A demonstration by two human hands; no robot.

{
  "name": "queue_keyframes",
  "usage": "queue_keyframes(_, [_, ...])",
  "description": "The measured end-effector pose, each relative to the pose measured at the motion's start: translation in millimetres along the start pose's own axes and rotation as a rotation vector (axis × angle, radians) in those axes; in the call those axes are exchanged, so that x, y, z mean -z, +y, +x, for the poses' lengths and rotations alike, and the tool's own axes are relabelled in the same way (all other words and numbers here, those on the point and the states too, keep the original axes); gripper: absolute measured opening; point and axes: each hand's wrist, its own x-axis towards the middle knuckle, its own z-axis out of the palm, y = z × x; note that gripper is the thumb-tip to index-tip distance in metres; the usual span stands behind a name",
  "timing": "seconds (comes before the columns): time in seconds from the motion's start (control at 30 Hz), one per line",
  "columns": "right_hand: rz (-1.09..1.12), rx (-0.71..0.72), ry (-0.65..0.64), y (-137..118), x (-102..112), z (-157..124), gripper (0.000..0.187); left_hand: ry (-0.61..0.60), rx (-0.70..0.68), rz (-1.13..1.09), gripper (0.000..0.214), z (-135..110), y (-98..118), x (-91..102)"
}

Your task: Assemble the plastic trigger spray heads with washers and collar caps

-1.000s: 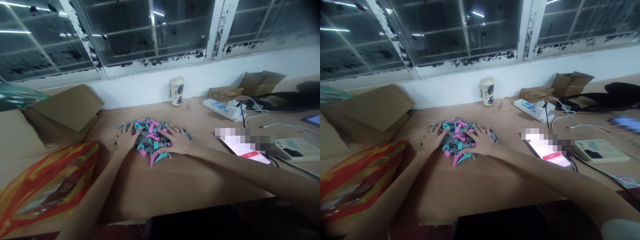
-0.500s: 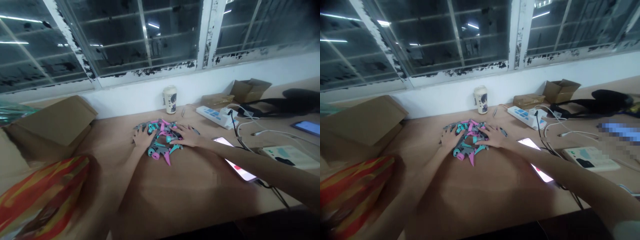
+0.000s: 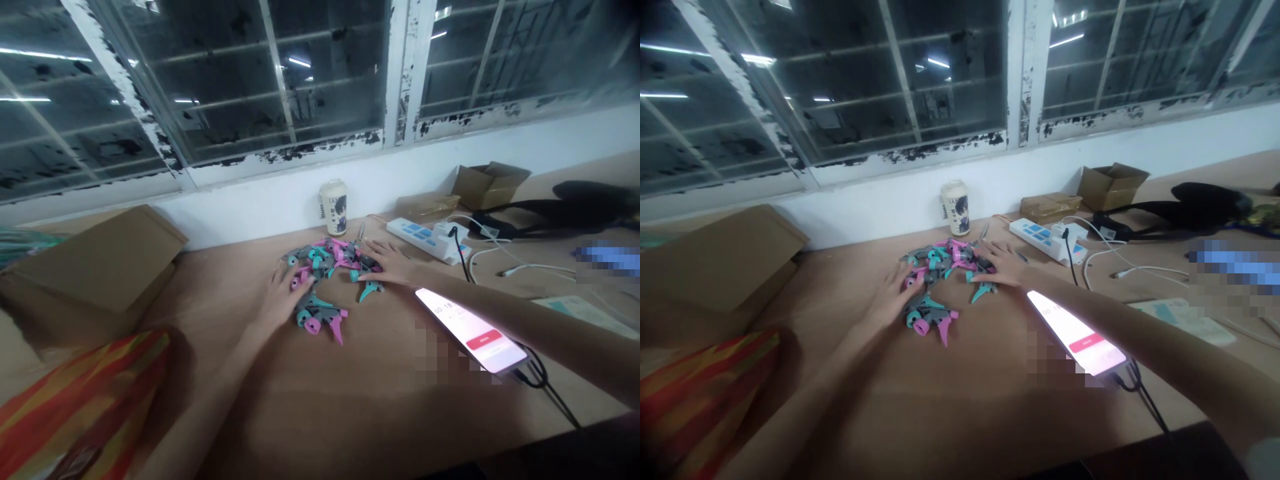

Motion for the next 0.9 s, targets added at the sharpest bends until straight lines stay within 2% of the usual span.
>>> queue_keyframes(0.07, [-0.007, -0.040, 0.009, -6, -2, -8, 0.094, -0.052, -0.049, -0.003, 0.073, -35, -4, 2.9])
queue_keyframes(0.13, [-0.012, -0.087, 0.011, -12, -7, -16, 0.099, -0.087, -0.158, 0.006, 0.083, -64, -5, -0.1])
queue_keyframes(0.23, [-0.015, -0.107, -0.016, -18, -17, -22, 0.102, -0.108, -0.152, 0.053, 0.086, -79, 0, -10.8])
queue_keyframes(0.4, [-0.022, -0.060, -0.051, -14, -31, -8, 0.100, -0.076, -0.148, 0.070, 0.079, -51, 24, -31.7])
queue_keyframes(0.6, [-0.023, -0.026, 0.004, -8, -35, 11, 0.091, -0.010, -0.115, 0.058, 0.074, -21, 50, -52.4])
queue_keyframes(0.77, [-0.025, 0.006, 0.116, -8, -23, 7, 0.083, 0.037, -0.098, 0.023, 0.078, -19, 51, -53.0])
queue_keyframes(0.9, [-0.024, 0.102, 0.197, -32, -3, -17, 0.072, 0.073, -0.118, -0.019, 0.085, -27, 46, -47.1])
